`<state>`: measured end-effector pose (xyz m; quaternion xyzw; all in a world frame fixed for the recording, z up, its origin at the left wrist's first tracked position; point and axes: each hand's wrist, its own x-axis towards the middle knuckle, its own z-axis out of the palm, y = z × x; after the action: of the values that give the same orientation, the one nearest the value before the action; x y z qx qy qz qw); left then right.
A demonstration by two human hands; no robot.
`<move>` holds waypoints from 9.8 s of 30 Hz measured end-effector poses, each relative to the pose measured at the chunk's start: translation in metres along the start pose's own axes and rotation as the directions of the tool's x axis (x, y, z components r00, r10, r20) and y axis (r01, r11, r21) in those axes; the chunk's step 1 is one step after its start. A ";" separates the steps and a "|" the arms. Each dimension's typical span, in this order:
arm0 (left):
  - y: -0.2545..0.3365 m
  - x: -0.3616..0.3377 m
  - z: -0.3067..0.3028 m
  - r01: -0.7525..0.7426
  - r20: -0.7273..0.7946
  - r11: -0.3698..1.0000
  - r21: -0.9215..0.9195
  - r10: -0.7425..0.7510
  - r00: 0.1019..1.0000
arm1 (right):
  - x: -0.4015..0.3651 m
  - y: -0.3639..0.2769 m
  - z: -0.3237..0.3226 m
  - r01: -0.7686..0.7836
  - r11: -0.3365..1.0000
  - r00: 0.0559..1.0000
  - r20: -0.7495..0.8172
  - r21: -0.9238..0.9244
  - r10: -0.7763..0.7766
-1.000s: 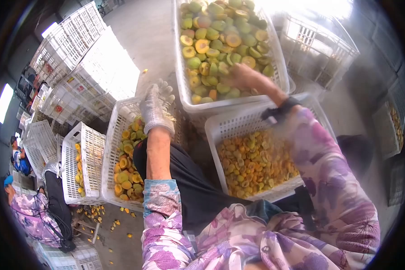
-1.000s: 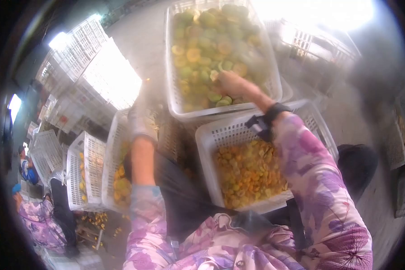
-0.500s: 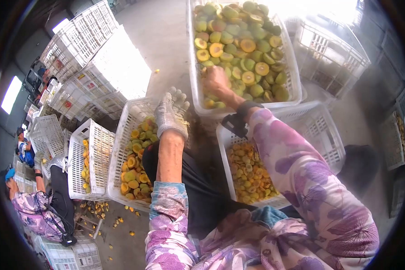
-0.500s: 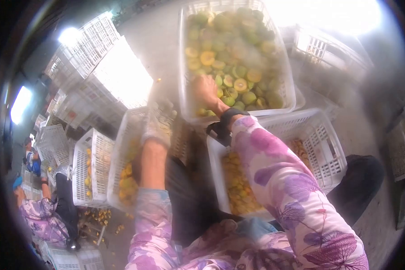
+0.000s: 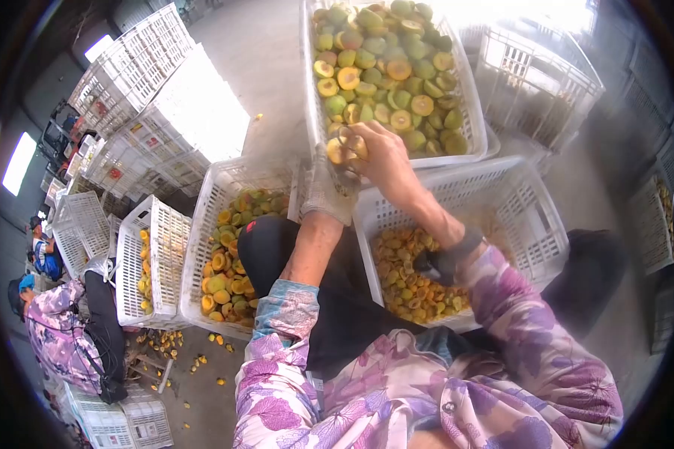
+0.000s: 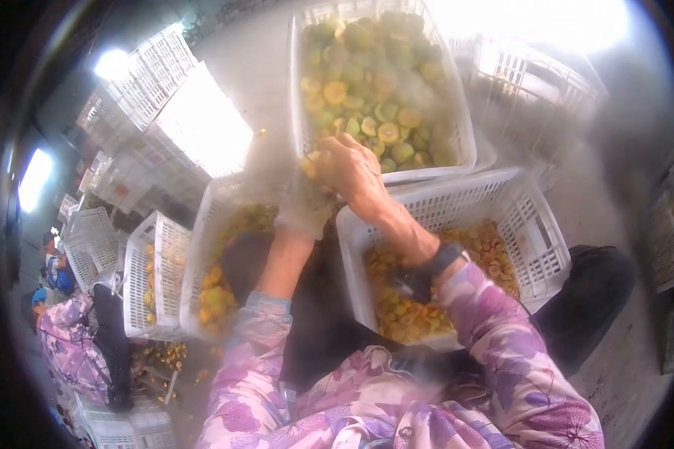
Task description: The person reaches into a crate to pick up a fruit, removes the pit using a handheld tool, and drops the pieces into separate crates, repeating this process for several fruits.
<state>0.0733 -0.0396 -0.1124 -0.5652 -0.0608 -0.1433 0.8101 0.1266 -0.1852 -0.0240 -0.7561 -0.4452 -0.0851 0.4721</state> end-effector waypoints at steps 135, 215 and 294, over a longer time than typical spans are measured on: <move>-0.091 0.023 -0.038 -0.042 0.765 -0.904 0.425 0.334 0.550 | -0.046 0.014 0.007 -0.219 0.974 0.899 0.400 0.056 0.179; -0.095 0.013 -0.036 -0.139 0.527 -0.651 0.746 0.449 0.722 | -0.037 0.079 0.020 0.110 0.985 0.979 0.155 0.130 -0.130; -0.091 -0.016 0.033 0.261 0.894 -0.906 -0.334 -0.217 0.391 | 0.070 0.159 -0.066 0.224 0.757 0.972 0.202 -0.613 -0.123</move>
<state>0.0333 -0.0351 -0.0231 -0.7433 -0.2207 -0.5191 -0.3596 0.3067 -0.2210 -0.0519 -0.8299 -0.4929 -0.2163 0.1463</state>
